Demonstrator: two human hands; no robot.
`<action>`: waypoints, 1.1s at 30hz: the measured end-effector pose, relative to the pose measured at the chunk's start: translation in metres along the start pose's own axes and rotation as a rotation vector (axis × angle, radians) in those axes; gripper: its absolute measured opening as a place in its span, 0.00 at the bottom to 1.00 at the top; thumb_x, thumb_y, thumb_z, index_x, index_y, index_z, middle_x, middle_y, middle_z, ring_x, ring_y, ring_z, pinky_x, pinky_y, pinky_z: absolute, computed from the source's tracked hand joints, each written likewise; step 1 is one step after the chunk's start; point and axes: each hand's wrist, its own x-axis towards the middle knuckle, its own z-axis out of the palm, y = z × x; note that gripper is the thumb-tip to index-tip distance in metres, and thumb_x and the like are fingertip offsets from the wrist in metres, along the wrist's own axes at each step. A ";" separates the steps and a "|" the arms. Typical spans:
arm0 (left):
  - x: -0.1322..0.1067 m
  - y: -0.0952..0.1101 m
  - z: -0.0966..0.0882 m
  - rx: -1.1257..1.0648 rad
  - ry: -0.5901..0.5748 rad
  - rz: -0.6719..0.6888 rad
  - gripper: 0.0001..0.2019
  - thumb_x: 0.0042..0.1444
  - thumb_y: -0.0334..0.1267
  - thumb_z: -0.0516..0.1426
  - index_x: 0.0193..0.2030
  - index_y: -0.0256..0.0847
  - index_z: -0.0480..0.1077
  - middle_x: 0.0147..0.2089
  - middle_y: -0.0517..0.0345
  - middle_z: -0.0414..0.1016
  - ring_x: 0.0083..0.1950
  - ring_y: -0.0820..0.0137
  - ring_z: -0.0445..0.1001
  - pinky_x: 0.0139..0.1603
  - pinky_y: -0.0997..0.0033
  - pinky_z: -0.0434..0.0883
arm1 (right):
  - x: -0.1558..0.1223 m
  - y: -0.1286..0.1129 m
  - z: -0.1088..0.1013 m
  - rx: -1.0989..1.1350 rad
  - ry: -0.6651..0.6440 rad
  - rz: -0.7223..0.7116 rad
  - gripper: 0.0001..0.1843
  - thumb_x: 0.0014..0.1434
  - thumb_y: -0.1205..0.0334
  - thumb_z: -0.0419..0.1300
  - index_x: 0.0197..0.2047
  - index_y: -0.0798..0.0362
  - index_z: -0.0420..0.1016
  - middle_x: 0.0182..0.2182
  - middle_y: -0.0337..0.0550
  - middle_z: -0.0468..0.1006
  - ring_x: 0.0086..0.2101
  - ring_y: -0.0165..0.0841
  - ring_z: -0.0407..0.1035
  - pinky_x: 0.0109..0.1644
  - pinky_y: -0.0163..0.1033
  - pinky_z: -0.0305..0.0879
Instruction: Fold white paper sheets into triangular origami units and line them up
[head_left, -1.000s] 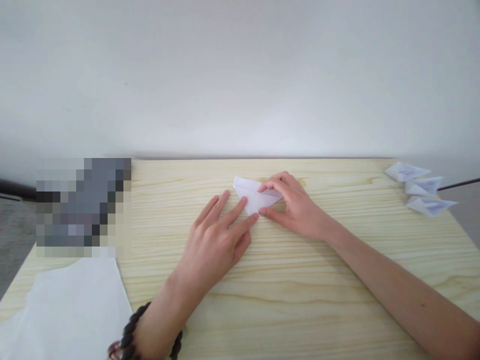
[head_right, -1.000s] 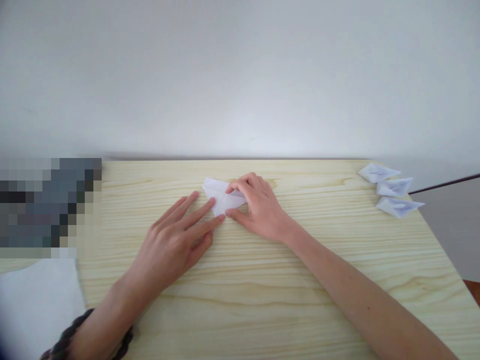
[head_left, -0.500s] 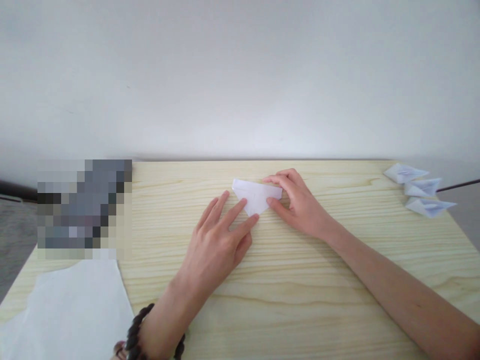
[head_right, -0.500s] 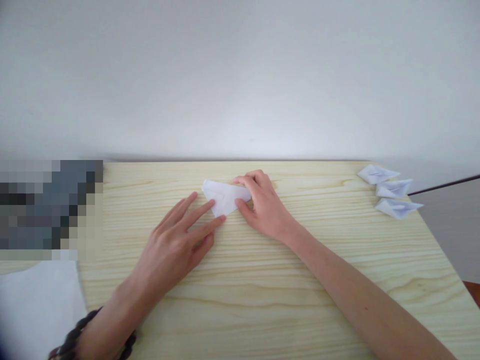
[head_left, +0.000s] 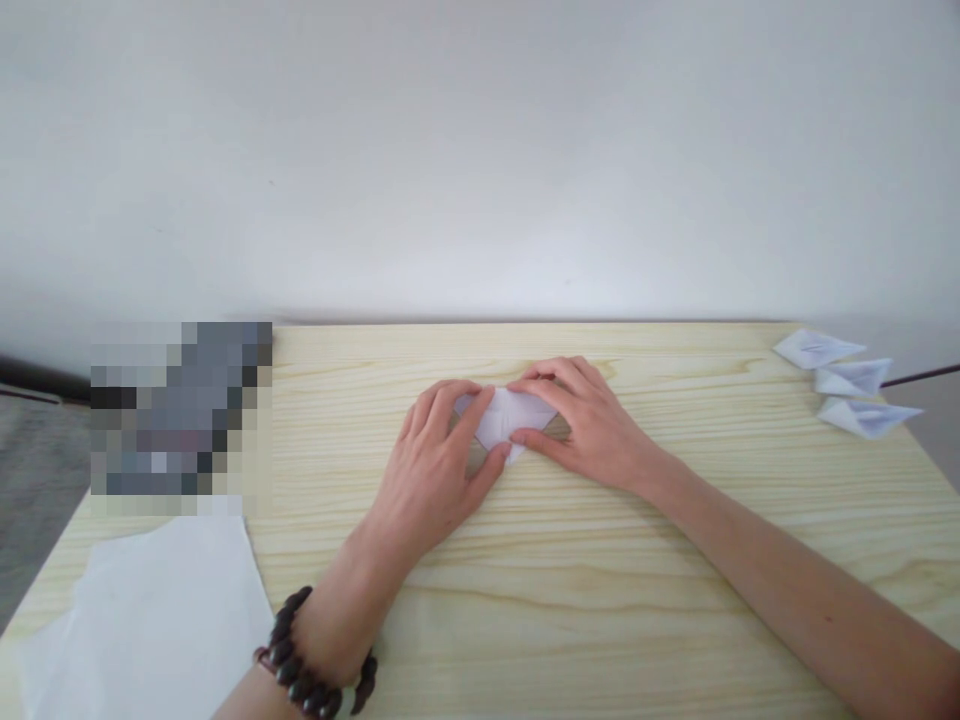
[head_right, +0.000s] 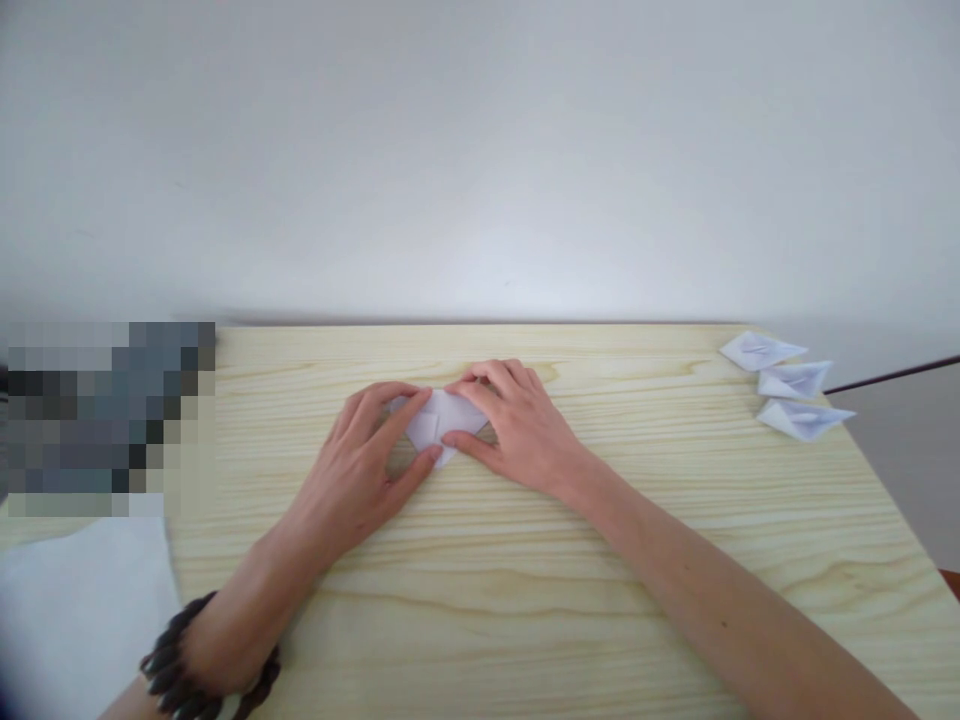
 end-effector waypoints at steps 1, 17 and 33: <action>0.000 0.000 0.000 0.001 -0.002 -0.006 0.23 0.61 0.42 0.55 0.61 0.36 0.62 0.58 0.43 0.65 0.60 0.56 0.61 0.61 0.50 0.65 | 0.000 0.000 0.000 0.010 -0.001 -0.001 0.24 0.60 0.46 0.58 0.54 0.52 0.70 0.48 0.50 0.71 0.49 0.43 0.62 0.56 0.52 0.61; 0.000 -0.005 0.003 -0.033 0.051 -0.035 0.17 0.63 0.37 0.53 0.58 0.39 0.63 0.54 0.46 0.65 0.57 0.58 0.62 0.58 0.51 0.66 | -0.003 0.002 0.001 -0.006 0.055 -0.048 0.24 0.62 0.49 0.56 0.57 0.53 0.69 0.46 0.50 0.70 0.48 0.41 0.62 0.55 0.50 0.60; 0.001 -0.005 0.002 -0.011 0.100 -0.012 0.12 0.62 0.37 0.54 0.52 0.43 0.71 0.44 0.51 0.69 0.47 0.62 0.65 0.49 0.57 0.69 | -0.003 0.003 0.001 0.043 0.074 -0.080 0.14 0.63 0.56 0.57 0.50 0.50 0.70 0.43 0.46 0.76 0.44 0.38 0.67 0.50 0.46 0.62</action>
